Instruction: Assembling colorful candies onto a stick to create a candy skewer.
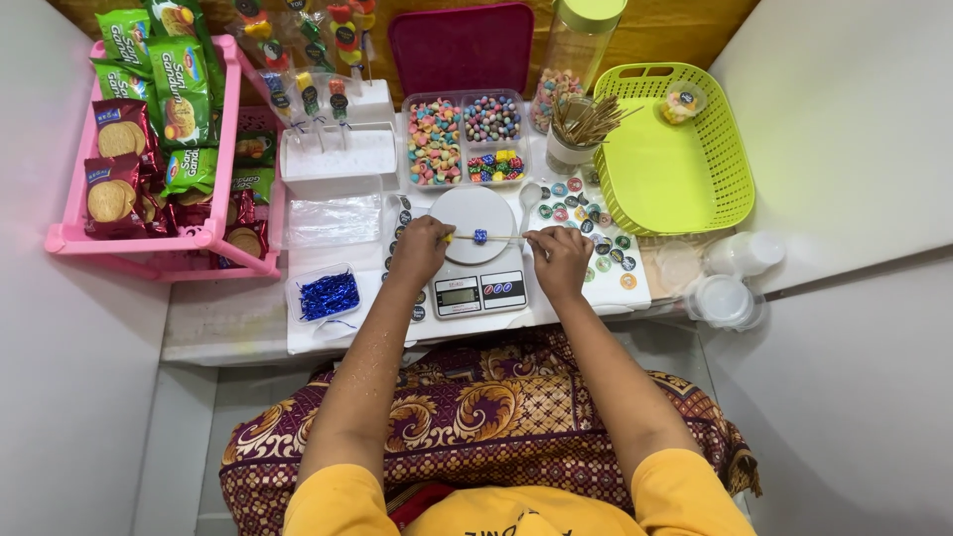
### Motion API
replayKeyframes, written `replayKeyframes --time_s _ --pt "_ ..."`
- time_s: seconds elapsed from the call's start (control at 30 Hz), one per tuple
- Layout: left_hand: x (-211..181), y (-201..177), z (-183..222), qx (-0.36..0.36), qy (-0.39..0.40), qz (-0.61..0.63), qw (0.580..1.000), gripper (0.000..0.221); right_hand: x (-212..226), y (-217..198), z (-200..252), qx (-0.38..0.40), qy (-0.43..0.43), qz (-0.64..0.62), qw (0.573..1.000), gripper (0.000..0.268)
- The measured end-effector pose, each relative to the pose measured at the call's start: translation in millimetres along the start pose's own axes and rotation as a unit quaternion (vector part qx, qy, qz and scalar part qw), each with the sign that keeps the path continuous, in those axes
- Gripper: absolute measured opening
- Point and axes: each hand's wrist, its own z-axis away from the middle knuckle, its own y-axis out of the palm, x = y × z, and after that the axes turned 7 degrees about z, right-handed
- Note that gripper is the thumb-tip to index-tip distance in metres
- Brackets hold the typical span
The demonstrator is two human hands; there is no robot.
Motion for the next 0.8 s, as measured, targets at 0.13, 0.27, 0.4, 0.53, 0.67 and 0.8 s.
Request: replayKeyframes --time_s 0.13,0.27,0.4,0.53,0.67,0.8 --pt "5.2 3.4 -2.1 0.004 -0.002 0.005 1.0 0.03 4.8 -2.5 -1.2 -0.003 -0.004 -0.005 1.0 0.015" --pt "0.2 1.9 -3.0 0.002 -0.002 -0.002 1.0 0.027 9.5 -0.3 -2.0 0.003 -0.003 -0.015 1.0 0.014" --pt "-4.0 0.0 -1.8 0.005 0.005 0.003 1.0 0.026 16.2 -1.6 -2.2 0.021 0.009 -0.036 0.999 0.014" --pt "-7.6 -3.3 1.7 0.019 0.016 0.01 1.0 0.032 21.9 -3.1 -3.5 0.037 0.027 -0.048 0.998 0.012" --pt "-12.9 -6.3 7.4 0.004 0.042 0.033 0.999 0.054 17.1 5.1 -1.9 0.055 0.047 -0.048 0.996 0.015" --pt "-9.8 -5.6 12.0 -0.019 0.023 0.066 0.997 0.076 10.3 11.6 0.6 0.071 0.068 -0.053 0.994 0.017"
